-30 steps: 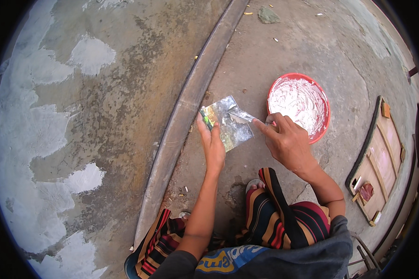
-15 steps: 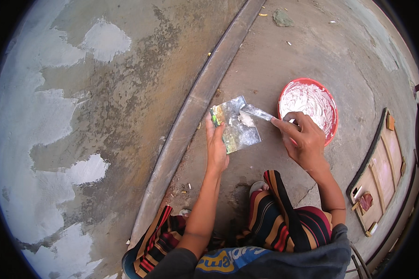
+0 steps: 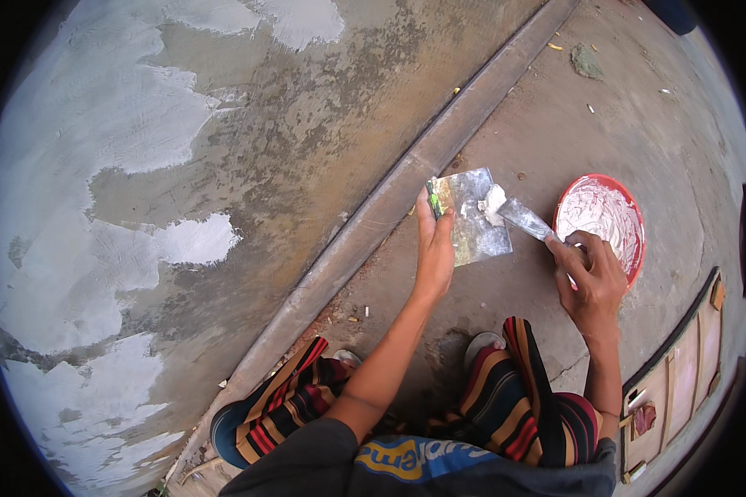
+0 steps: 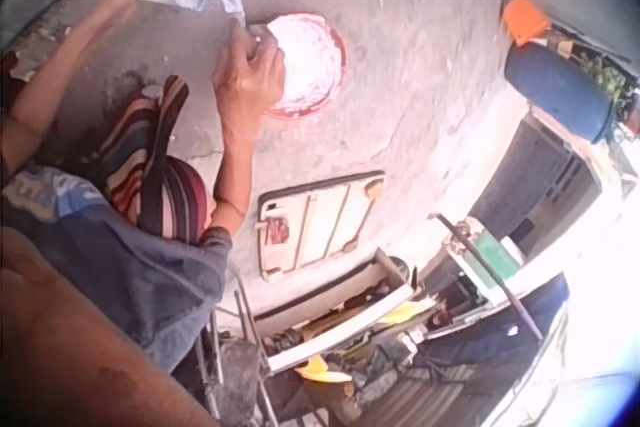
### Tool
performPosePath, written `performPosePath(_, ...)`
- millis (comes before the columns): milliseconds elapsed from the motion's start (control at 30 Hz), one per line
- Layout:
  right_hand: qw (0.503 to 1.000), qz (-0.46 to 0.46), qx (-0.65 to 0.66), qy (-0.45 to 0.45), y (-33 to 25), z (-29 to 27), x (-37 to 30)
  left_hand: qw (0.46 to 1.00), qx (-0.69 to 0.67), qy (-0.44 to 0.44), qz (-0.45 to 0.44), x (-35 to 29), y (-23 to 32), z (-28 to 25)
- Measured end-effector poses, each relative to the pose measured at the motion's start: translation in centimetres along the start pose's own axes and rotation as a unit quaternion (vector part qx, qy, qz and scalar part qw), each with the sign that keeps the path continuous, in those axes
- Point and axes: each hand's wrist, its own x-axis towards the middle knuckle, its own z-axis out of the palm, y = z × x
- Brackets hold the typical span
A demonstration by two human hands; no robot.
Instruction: The person scoops white plaster from a red basin using a small trowel and applies it to a concrete wall with a larger trowel. They repeatedly smooth and spread the plaster across the surface.
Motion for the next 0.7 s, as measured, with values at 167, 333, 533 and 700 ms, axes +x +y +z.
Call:
performPosePath(167,1.0,0.0,0.006,-0.026,0.7,0.0,-0.4,1.0,-0.016,0.014,-0.013,-0.3,0.7,0.3)
performPosePath(333,0.997,0.038,0.059,-0.011,1.3,0.1,-0.4,0.999,0.019,0.025,0.023,0.0,-0.2,0.2)
performPosePath(533,0.996,0.044,0.064,-0.053,0.8,0.3,-0.9,0.996,0.064,0.014,0.053,-0.2,-0.3,0.5)
performPosePath(700,0.999,-0.038,0.032,-0.009,0.3,-0.1,-0.1,0.999,0.021,0.016,0.038,-0.2,-0.6,0.6)
